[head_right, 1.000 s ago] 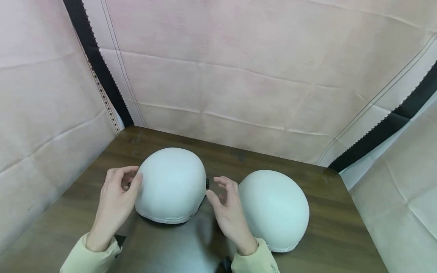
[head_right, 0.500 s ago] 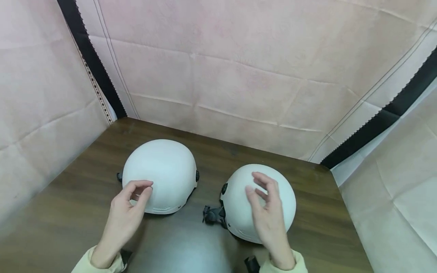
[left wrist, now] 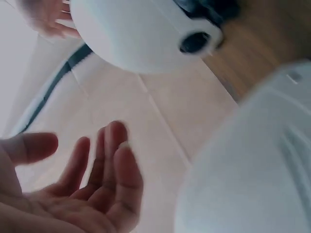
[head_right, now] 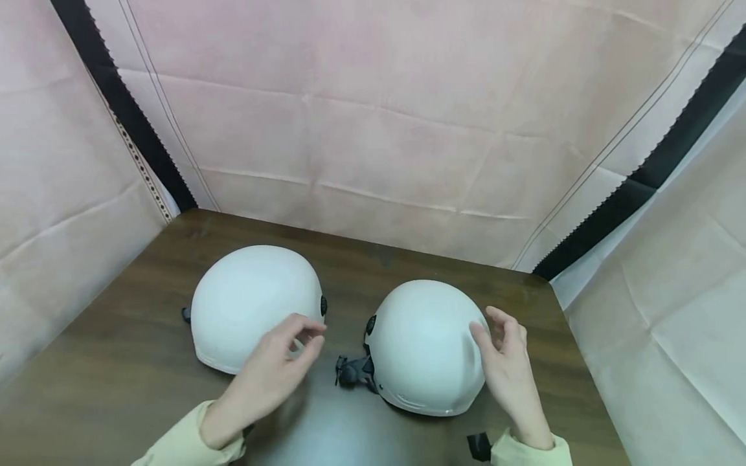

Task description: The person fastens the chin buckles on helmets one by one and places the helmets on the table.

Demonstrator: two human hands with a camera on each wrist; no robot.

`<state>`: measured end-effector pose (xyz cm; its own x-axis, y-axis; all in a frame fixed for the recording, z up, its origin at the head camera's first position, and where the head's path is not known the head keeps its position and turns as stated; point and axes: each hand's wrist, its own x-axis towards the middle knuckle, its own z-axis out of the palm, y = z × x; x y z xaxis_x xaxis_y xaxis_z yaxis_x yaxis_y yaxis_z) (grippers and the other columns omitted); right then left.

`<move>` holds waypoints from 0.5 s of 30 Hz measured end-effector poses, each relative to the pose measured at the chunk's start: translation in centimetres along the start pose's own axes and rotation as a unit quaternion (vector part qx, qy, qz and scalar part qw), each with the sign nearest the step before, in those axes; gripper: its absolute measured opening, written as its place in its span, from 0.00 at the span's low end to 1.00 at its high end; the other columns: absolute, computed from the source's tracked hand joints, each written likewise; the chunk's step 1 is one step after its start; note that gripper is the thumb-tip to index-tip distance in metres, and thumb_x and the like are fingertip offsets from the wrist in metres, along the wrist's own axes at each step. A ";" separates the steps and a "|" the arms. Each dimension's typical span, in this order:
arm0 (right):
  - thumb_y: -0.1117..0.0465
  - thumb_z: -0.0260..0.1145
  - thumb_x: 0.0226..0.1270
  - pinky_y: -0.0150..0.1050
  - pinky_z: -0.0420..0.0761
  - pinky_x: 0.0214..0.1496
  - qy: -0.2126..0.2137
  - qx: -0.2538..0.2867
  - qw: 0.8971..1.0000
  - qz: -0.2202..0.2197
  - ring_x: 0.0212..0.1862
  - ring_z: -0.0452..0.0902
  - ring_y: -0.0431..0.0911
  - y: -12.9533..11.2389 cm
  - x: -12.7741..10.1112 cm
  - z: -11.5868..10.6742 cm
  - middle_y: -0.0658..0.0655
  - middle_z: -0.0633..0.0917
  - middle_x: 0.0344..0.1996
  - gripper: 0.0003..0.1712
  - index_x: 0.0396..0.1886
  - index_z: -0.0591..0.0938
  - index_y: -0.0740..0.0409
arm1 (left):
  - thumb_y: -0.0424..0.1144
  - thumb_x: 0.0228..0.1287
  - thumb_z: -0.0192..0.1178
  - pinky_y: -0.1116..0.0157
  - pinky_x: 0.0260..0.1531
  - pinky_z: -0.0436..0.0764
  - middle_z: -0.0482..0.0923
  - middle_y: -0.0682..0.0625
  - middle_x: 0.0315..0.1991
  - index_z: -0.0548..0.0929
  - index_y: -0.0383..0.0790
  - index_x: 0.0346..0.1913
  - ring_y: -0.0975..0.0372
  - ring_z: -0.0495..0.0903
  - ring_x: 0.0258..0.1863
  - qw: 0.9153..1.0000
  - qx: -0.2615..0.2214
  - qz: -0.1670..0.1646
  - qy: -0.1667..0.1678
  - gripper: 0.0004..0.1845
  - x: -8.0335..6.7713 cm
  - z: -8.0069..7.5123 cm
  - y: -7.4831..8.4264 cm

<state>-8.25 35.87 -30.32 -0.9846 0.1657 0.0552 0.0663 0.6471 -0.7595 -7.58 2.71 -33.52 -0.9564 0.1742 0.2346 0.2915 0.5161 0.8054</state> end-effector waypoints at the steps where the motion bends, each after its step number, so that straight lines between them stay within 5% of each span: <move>1: 0.41 0.51 0.71 0.60 0.60 0.60 0.000 -0.003 1.000 0.005 0.66 0.53 0.62 0.3 0.2 -0.2 0.68 0.56 0.65 0.40 0.71 0.56 0.63 | 0.43 0.67 0.54 0.64 0.39 0.75 0.75 0.60 0.41 0.79 0.48 0.49 0.68 0.73 0.39 1.000 0.004 0.000 -0.018 0.10 0.3 0.6 0.3; 8: 0.39 0.46 0.71 0.65 0.57 0.58 -0.008 -0.009 0.999 0.034 0.66 0.48 0.67 1.7 1.1 -0.6 0.72 0.52 0.67 0.43 0.73 0.49 0.64 | 0.50 0.66 0.53 0.56 0.47 0.73 0.72 0.45 0.53 0.74 0.37 0.58 0.55 0.74 0.48 0.992 0.060 -0.014 -0.110 0.24 2.8 4.1 0.8; 15: 0.35 0.41 0.71 0.65 0.54 0.61 -0.040 -0.002 0.996 0.077 0.68 0.44 0.68 2.8 0.7 0.2 0.74 0.47 0.68 0.48 0.73 0.42 0.65 | 0.52 0.64 0.55 0.48 0.58 0.63 0.67 0.39 0.58 0.67 0.32 0.64 0.47 0.64 0.61 0.981 0.057 -0.049 -0.177 0.33 3.1 6.6 0.1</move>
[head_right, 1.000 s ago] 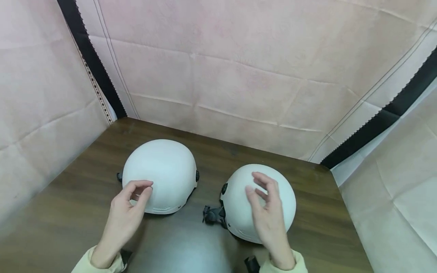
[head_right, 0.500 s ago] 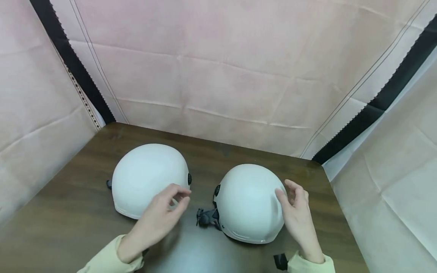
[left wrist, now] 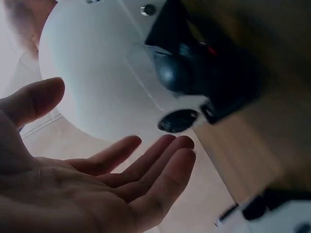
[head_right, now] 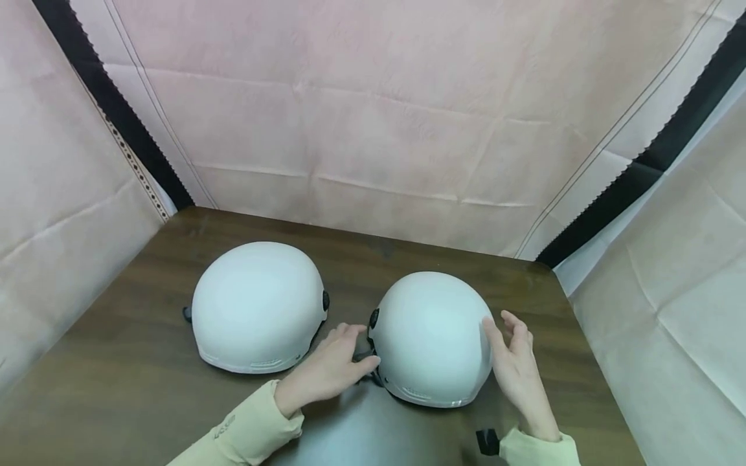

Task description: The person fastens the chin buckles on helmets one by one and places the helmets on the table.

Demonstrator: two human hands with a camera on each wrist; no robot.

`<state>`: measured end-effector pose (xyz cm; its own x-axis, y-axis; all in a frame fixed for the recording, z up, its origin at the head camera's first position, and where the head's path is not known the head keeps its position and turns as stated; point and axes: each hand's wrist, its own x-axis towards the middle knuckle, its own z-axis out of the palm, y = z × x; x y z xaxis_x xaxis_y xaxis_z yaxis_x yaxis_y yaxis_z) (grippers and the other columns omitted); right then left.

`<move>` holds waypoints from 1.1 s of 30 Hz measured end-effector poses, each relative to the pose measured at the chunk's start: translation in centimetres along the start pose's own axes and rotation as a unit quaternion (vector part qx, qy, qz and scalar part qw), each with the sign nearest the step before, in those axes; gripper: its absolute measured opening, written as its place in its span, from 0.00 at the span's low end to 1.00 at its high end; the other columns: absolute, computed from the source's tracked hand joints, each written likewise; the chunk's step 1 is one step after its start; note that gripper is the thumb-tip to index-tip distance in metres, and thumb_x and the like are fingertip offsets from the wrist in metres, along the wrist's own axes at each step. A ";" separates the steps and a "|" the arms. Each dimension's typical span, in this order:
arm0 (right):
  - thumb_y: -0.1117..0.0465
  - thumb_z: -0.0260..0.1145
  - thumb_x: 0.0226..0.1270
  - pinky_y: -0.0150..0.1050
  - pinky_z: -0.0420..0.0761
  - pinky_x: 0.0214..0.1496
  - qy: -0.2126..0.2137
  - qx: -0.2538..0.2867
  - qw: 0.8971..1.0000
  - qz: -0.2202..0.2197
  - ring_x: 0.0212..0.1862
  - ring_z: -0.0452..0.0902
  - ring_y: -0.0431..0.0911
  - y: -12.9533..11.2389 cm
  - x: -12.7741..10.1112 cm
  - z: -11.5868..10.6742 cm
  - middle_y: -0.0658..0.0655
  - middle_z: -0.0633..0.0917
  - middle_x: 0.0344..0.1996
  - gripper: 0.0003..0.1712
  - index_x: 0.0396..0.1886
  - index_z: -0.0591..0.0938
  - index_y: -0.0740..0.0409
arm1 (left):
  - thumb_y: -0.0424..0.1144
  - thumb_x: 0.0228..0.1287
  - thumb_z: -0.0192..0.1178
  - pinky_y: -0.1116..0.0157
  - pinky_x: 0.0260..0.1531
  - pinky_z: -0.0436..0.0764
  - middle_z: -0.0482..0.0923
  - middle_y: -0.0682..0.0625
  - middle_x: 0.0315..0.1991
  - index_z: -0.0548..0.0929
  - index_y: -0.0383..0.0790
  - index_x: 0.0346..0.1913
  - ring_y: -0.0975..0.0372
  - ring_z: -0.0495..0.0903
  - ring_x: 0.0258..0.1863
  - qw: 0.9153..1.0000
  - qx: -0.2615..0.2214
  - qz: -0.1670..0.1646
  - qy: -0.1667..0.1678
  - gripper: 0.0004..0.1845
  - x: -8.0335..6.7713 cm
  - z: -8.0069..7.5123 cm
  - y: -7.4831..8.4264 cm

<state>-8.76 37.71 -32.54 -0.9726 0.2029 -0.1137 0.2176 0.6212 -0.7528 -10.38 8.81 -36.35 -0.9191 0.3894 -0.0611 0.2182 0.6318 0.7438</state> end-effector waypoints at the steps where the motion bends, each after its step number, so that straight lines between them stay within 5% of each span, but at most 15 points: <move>1: 0.35 0.41 0.70 0.65 0.54 0.61 -0.002 0.002 1.000 0.002 0.69 0.44 0.67 0.0 -0.1 0.1 0.73 0.46 0.69 0.48 0.73 0.41 0.65 | 0.52 0.64 0.55 0.47 0.59 0.61 0.66 0.38 0.59 0.65 0.32 0.65 0.47 0.62 0.63 1.000 -0.015 -0.003 -0.003 0.34 0.1 0.1 0.2; 5: 0.35 0.42 0.70 0.64 0.54 0.62 -0.009 0.015 1.000 0.000 0.69 0.43 0.66 -0.1 -0.2 0.6 0.73 0.47 0.69 0.48 0.73 0.41 0.64 | 0.53 0.65 0.53 0.47 0.58 0.62 0.60 0.38 0.63 0.61 0.34 0.68 0.46 0.56 0.67 0.997 -0.076 -0.008 -0.005 0.36 0.7 0.0 0.9; 15: 0.30 0.39 0.66 0.60 0.57 0.63 -0.049 0.106 0.993 0.010 0.68 0.50 0.61 0.5 1.1 0.0 0.67 0.48 0.69 0.52 0.73 0.42 0.64 | 0.52 0.65 0.54 0.49 0.50 0.71 0.57 0.36 0.62 0.63 0.34 0.67 0.47 0.60 0.61 0.987 -0.160 -0.029 0.010 0.34 3.0 -0.3 1.5; 20: 0.27 0.37 0.63 0.62 0.53 0.64 -0.092 0.113 0.989 0.041 0.68 0.46 0.61 1.8 1.6 -0.1 0.66 0.46 0.69 0.53 0.74 0.43 0.61 | 0.51 0.64 0.56 0.48 0.47 0.72 0.59 0.39 0.58 0.65 0.35 0.65 0.48 0.63 0.56 0.979 -0.199 -0.033 0.020 0.33 3.7 0.5 1.9; 33: 0.26 0.38 0.64 0.56 0.64 0.61 -0.112 0.155 0.979 0.075 0.65 0.60 0.61 3.2 1.6 0.5 0.68 0.58 0.66 0.51 0.74 0.49 0.58 | 0.54 0.59 0.61 0.44 0.49 0.71 0.56 0.36 0.62 0.60 0.39 0.70 0.44 0.64 0.58 0.974 -0.218 -0.052 0.018 0.40 3.9 1.0 1.8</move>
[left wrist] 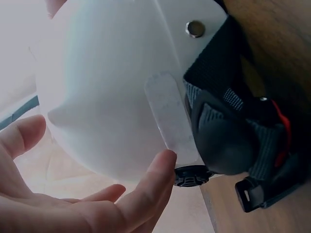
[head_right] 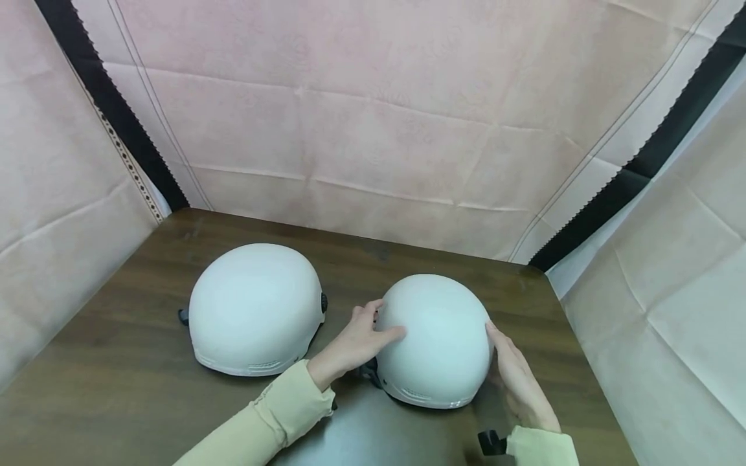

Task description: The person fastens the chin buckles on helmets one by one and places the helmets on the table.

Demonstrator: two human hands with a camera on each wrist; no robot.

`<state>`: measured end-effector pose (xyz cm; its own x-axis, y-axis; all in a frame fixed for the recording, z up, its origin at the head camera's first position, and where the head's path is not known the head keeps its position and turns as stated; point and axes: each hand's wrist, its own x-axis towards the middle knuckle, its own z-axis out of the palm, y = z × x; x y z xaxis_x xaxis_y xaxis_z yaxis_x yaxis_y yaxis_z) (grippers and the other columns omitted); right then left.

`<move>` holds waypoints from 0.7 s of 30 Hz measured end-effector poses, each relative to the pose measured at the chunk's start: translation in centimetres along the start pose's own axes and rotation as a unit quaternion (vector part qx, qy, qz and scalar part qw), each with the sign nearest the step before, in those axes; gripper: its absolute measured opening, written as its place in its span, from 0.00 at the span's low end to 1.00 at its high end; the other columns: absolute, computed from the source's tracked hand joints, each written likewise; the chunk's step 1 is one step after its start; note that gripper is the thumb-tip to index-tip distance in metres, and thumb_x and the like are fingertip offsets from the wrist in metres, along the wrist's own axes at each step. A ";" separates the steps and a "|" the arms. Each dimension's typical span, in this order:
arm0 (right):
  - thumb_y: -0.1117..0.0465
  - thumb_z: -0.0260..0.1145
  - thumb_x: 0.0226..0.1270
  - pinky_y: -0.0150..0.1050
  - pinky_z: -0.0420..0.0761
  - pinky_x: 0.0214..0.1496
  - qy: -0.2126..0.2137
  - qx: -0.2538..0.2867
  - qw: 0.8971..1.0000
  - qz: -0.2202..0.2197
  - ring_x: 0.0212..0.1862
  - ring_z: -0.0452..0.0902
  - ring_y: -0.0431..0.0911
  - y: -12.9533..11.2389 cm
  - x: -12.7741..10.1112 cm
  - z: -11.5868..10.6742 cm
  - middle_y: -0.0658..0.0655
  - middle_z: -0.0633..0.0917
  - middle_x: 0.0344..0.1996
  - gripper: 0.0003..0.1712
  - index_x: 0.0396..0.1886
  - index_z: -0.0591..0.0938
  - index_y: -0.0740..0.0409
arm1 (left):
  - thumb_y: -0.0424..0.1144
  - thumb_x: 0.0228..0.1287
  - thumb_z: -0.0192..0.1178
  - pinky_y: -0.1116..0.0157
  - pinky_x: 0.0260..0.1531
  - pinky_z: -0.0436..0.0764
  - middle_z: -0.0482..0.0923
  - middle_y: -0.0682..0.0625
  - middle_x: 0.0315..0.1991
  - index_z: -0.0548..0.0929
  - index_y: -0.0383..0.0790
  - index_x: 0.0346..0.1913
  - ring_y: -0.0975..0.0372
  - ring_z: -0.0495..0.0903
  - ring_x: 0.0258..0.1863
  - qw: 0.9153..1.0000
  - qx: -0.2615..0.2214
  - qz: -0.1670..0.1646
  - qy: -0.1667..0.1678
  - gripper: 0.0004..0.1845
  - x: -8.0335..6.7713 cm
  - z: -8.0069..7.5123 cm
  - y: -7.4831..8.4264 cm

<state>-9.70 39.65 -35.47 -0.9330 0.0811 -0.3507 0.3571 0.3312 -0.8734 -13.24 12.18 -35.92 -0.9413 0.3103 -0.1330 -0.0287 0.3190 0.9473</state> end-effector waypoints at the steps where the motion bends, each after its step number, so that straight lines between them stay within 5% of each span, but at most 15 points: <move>1: 0.26 0.37 0.65 0.56 0.63 0.62 -0.001 0.002 1.000 0.002 0.65 0.60 0.61 0.1 0.0 0.0 0.69 0.58 0.66 0.51 0.74 0.49 0.58 | 0.54 0.59 0.61 0.44 0.48 0.71 0.56 0.35 0.62 0.60 0.39 0.69 0.44 0.65 0.58 1.000 0.001 0.000 -0.002 0.40 0.1 0.0 0.0; 11: 0.28 0.34 0.67 0.50 0.67 0.58 -0.001 -0.006 1.000 -0.007 0.61 0.65 0.54 0.5 0.3 -0.1 0.70 0.62 0.65 0.50 0.73 0.51 0.62 | 0.54 0.59 0.61 0.45 0.45 0.74 0.56 0.36 0.60 0.62 0.34 0.67 0.45 0.65 0.55 1.000 -0.005 0.000 -0.011 0.39 0.9 0.4 0.2; 21: 0.27 0.36 0.65 0.53 0.66 0.57 0.013 -0.023 0.999 -0.027 0.63 0.56 0.60 -0.3 0.0 0.2 0.66 0.53 0.66 0.51 0.74 0.46 0.58 | 0.55 0.57 0.63 0.43 0.45 0.73 0.56 0.37 0.61 0.59 0.41 0.70 0.45 0.64 0.57 1.000 0.006 0.006 -0.009 0.42 0.8 0.2 0.7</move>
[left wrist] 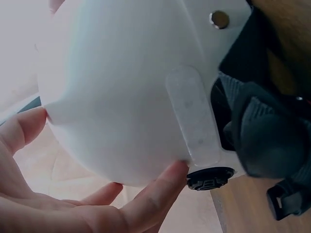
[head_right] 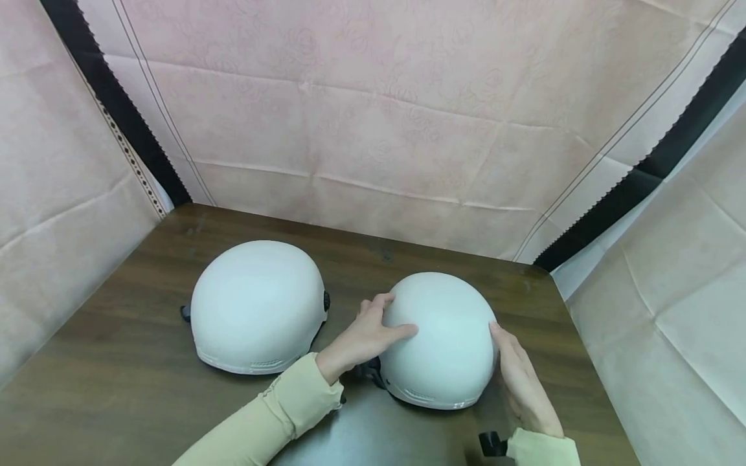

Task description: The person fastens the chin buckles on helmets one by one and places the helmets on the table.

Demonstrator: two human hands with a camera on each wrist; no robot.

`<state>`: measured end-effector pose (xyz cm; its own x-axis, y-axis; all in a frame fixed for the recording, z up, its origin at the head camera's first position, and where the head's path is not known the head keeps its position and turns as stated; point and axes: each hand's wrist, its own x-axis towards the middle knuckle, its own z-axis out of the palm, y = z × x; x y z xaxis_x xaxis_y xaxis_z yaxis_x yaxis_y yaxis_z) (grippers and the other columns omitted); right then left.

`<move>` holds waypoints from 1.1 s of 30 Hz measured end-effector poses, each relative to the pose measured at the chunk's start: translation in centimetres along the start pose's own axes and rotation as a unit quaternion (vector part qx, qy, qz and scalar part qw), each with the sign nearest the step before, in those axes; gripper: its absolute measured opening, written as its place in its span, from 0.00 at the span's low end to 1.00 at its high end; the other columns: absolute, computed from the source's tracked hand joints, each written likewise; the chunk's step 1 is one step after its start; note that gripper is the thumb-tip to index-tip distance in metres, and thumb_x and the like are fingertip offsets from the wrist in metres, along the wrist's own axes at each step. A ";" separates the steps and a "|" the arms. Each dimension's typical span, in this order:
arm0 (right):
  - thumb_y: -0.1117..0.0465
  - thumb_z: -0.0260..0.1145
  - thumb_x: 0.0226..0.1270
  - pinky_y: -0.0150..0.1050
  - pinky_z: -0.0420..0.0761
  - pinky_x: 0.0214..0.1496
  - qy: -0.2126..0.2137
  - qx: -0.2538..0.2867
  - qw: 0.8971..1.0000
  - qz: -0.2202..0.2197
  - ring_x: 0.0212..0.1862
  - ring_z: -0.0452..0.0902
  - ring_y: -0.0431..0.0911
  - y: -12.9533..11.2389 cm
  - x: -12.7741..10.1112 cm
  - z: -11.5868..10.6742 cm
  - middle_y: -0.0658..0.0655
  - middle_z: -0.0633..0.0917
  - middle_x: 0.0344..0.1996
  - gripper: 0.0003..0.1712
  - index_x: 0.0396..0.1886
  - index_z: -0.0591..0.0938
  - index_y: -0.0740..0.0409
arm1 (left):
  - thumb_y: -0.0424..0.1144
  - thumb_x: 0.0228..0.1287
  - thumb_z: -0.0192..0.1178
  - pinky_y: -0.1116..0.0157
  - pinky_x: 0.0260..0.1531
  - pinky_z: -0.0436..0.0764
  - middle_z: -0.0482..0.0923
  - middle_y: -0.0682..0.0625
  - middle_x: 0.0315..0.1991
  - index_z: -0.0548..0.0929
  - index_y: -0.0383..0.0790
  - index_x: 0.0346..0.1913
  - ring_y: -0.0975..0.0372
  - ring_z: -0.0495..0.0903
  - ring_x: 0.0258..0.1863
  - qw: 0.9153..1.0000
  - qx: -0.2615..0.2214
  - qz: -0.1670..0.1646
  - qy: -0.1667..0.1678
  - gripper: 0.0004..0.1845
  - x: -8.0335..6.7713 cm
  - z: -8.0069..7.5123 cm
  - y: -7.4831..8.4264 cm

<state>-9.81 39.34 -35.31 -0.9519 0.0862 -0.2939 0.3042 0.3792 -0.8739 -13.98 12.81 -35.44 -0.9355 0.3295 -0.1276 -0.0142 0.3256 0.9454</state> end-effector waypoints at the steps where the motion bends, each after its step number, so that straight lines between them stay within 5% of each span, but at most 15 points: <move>1: 0.27 0.36 0.65 0.53 0.67 0.56 0.003 -0.008 1.000 -0.002 0.63 0.56 0.60 -0.1 -0.1 0.0 0.67 0.53 0.66 0.51 0.74 0.45 0.59 | 0.56 0.57 0.63 0.43 0.45 0.73 0.56 0.37 0.61 0.59 0.42 0.70 0.45 0.63 0.57 1.000 0.000 0.000 -0.001 0.42 0.0 0.0 0.0; 13: 0.31 0.41 0.67 0.68 0.49 0.62 0.020 -0.033 0.999 -0.023 0.68 0.43 0.64 -1.5 -1.4 -0.1 0.70 0.43 0.70 0.52 0.74 0.39 0.64 | 0.59 0.55 0.62 0.43 0.45 0.72 0.56 0.38 0.62 0.58 0.41 0.70 0.44 0.64 0.57 1.000 -0.007 -0.014 0.000 0.45 -0.2 0.0 0.5; 24: 0.32 0.42 0.68 0.65 0.56 0.61 0.048 -0.075 0.995 -0.048 0.66 0.52 0.64 -2.4 -1.8 0.1 0.71 0.51 0.68 0.51 0.74 0.41 0.63 | 0.60 0.53 0.64 0.42 0.46 0.72 0.54 0.37 0.62 0.58 0.40 0.70 0.44 0.61 0.58 0.999 -0.029 -0.021 0.016 0.47 0.1 0.1 0.6; 33: 0.33 0.46 0.68 0.66 0.56 0.59 0.083 -0.083 0.991 -0.060 0.66 0.49 0.63 -3.1 -2.4 -0.2 0.70 0.50 0.69 0.49 0.74 0.43 0.61 | 0.58 0.53 0.65 0.43 0.44 0.73 0.54 0.39 0.61 0.54 0.43 0.72 0.44 0.65 0.55 0.997 -0.075 -0.007 0.004 0.48 0.0 0.3 0.8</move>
<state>-8.45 38.16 -31.82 -0.9779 0.1767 -0.1120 0.1916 0.5411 -0.8188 -13.93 13.31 -34.82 -0.9376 0.3190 -0.1385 -0.0785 0.1939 0.9779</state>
